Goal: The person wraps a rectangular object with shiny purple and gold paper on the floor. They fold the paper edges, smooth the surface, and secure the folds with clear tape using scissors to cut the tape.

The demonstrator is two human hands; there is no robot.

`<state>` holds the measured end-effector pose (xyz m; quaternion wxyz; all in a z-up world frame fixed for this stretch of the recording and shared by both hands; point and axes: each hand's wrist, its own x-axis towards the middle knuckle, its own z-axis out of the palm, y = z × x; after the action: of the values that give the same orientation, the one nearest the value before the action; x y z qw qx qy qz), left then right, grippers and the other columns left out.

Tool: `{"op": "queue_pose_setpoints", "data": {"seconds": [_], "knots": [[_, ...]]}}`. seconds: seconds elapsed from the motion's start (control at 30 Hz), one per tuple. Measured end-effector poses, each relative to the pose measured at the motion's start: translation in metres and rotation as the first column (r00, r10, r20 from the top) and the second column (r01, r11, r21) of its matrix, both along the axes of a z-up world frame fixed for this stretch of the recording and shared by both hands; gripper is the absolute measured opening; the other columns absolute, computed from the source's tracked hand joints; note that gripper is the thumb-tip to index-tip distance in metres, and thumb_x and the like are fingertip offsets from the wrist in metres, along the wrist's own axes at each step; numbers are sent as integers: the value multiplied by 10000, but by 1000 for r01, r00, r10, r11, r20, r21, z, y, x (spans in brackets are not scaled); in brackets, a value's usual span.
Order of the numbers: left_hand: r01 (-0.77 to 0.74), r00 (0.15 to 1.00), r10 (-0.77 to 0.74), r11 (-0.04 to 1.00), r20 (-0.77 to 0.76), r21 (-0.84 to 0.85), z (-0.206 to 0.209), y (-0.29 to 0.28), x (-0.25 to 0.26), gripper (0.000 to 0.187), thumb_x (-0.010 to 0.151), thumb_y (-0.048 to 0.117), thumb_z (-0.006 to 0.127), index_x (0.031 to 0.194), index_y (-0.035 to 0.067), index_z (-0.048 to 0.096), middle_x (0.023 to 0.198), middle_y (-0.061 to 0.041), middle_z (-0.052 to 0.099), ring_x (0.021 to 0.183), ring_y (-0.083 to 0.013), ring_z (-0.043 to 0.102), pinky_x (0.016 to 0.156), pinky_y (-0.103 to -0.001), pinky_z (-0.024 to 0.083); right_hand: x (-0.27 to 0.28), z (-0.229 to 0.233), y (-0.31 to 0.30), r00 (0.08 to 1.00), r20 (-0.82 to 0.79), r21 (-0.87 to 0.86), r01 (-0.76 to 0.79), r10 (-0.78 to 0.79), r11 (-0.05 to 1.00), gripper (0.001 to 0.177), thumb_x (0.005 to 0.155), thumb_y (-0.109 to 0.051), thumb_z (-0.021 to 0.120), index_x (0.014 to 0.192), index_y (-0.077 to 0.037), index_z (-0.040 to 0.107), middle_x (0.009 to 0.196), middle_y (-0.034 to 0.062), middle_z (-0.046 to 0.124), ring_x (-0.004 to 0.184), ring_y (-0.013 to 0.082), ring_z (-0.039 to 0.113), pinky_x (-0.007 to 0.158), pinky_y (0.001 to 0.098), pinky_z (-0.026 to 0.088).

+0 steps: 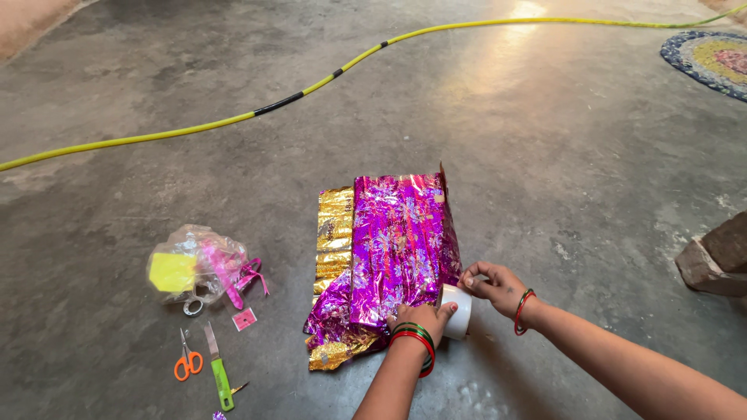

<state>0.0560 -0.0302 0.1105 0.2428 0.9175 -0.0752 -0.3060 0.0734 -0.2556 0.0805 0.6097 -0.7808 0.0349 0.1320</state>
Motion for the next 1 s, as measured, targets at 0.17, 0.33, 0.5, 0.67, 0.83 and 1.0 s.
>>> {"op": "queue_pose_setpoints", "data": {"seconds": [0.17, 0.33, 0.5, 0.67, 0.83, 1.0], "knots": [[-43, 998, 43, 999, -35, -8, 4, -4, 3, 769, 962, 736, 369, 1286, 124, 705, 1411, -154, 600, 1433, -352, 406, 1206, -630, 212, -4, -21, -9, 997, -42, 245, 67, -58, 967, 205, 975, -210, 630, 1031, -14, 653, 1066, 55, 725, 1108, 146, 694, 1021, 333, 542], [-67, 996, 68, 998, -49, 6, 10, -6, 2, 763, 965, 732, 378, 1283, 121, 705, 1409, -151, 608, 1432, -340, 420, 1210, -620, 220, -6, -19, -7, 993, -66, 314, 114, -98, 943, 211, 976, -205, 635, 1039, -4, 641, 1073, 58, 724, 1116, 157, 704, 1031, 333, 553], [-74, 996, 73, 997, -46, -18, 15, -1, -2, 752, 946, 732, 392, 1293, 140, 700, 1415, -146, 597, 1435, -328, 423, 1208, -630, 222, -1, 24, 9, 995, 95, -349, 40, -7, 936, 166, 919, -187, 689, 1015, -67, 751, 955, 45, 804, 939, 145, 782, 851, 318, 605], [-124, 990, 123, 992, -66, -3, 20, -6, 0, 787, 957, 746, 387, 1293, 104, 693, 1419, -156, 599, 1422, -327, 449, 1200, -679, 199, -5, 67, 27, 877, 345, -732, 30, 334, 680, 142, 840, -167, 729, 950, -101, 790, 941, 59, 784, 859, 250, 750, 770, 357, 594], [-117, 988, 121, 992, -95, 46, 32, -10, 7, 813, 959, 766, 358, 1337, 113, 661, 1432, -150, 591, 1436, -340, 448, 1204, -720, 153, -5, 89, 34, 833, 360, -769, 10, 421, 639, 130, 833, -160, 733, 920, -95, 803, 932, 63, 787, 860, 270, 743, 770, 378, 589], [-145, 983, 148, 989, -112, 37, 36, -10, 11, 833, 948, 774, 357, 1362, 110, 645, 1449, -152, 587, 1431, -347, 469, 1194, -755, 123, -8, 94, 35, 859, 344, -755, 13, 379, 655, 140, 838, -188, 737, 927, -103, 805, 942, 55, 790, 853, 250, 756, 773, 360, 600]]}}
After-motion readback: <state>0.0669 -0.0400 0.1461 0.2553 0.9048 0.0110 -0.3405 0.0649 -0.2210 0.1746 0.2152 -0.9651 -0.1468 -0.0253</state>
